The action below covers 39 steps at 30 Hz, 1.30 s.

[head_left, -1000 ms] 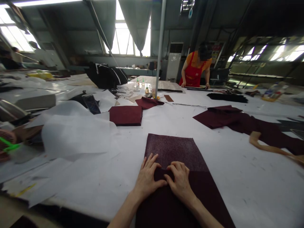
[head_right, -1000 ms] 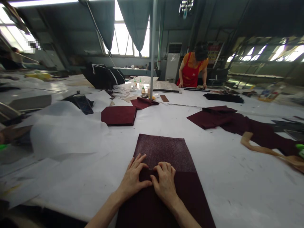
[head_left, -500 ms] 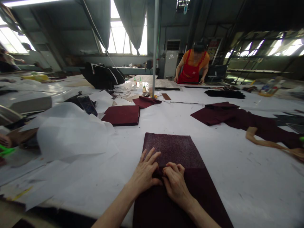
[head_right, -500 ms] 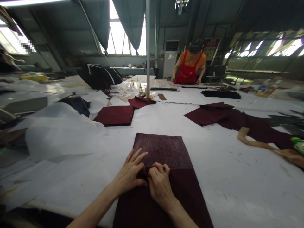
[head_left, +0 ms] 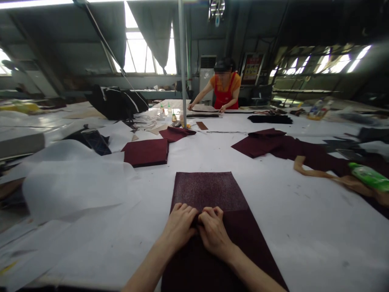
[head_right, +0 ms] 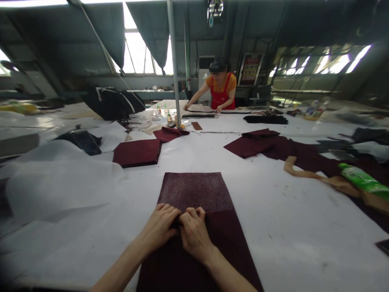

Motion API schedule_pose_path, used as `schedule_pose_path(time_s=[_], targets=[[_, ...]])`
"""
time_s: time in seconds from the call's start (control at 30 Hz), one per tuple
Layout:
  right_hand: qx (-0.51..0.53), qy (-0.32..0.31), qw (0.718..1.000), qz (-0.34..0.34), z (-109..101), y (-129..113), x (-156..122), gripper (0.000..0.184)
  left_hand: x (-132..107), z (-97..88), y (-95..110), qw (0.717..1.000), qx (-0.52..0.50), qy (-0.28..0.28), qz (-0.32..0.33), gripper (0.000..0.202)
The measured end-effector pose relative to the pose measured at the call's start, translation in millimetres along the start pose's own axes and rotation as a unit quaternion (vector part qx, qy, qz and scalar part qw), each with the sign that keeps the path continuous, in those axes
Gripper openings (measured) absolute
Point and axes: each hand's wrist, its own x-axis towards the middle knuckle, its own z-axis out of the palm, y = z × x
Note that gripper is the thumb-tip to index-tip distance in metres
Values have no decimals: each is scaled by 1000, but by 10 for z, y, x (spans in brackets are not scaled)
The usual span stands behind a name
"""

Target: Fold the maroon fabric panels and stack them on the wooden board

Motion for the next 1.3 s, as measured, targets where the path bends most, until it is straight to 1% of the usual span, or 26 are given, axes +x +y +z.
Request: schedule_pose_path(time_s=[0.03, 0.1, 0.17, 0.23, 0.3, 0.37, 0.4, 0.43, 0.47, 0.5, 0.57, 0.63, 0.7, 0.77, 0.83, 0.87, 0.97, 1.07, 1.17, 1.3], targets=[[-4, -4, 1000, 3, -30, 19, 1, 12, 14, 48, 2, 1000, -2, -14, -8, 21], [-29, -10, 1000, 8, -142, 114, -12, 19, 25, 125, -33, 999, -13, -23, -24, 16], [-72, -12, 997, 8, -325, 314, -74, 26, 19, 167, -81, 999, -34, -20, -33, 16], [-119, -8, 993, 10, -560, 618, -201, 28, 4, 181, -110, 998, -55, -17, -40, 15], [-165, 1, 986, 27, -815, 975, -367, 24, -14, 185, -121, 996, -70, -14, -46, 16], [-205, 18, 977, 59, -1045, 1280, -506, 24, -26, 191, -126, 996, -74, -8, -52, 19], [-219, 31, 972, 80, -1135, 1376, -540, 25, -28, 195, -129, 996, -74, -6, -54, 20], [-226, 45, 968, 99, -1198, 1420, -542, 27, -28, 198, -133, 996, -73, -5, -56, 22], [-222, 59, 967, 113, -1231, 1405, -508, 27, -26, 199, -138, 996, -72, -5, -57, 23], [-205, 67, 969, 119, -1230, 1332, -439, 27, -22, 198, -142, 996, -71, -5, -56, 24], [-138, 56, 984, 103, -1132, 1046, -219, 23, -14, 186, -142, 996, -68, -6, -53, 27], [-50, 1, 997, 62, -936, 674, 43, 20, -9, 171, -131, 997, -62, -5, -47, 30], [13, -67, 997, 30, -694, 348, 263, 20, -14, 162, -119, 998, -51, -1, -45, 34], [51, -111, 992, 18, -454, 156, 393, 16, -32, 164, -128, 998, -40, 1, -48, 37], [67, -121, 990, 18, -255, 104, 435, 10, -69, 166, -173, 997, -38, 11, -60, 40], [65, -114, 991, 18, -177, 117, 431, 8, -96, 162, -212, 997, -40, 19, -70, 41], [35, -72, 997, 8, -36, 205, 375, 7, -197, 117, -364, 993, -44, 38, -102, 42], [15, -42, 999, -8, 14, 263, 318, 8, -283, 44, -500, 992, -30, 45, -115, 34], [22, -37, 999, -19, 31, 279, 293, 9, -316, -3, -575, 994, -21, 50, -95, 24], [36, -33, 998, -32, 45, 294, 288, 14, -340, 13, -630, 996, -32, 51, -70, 13]])
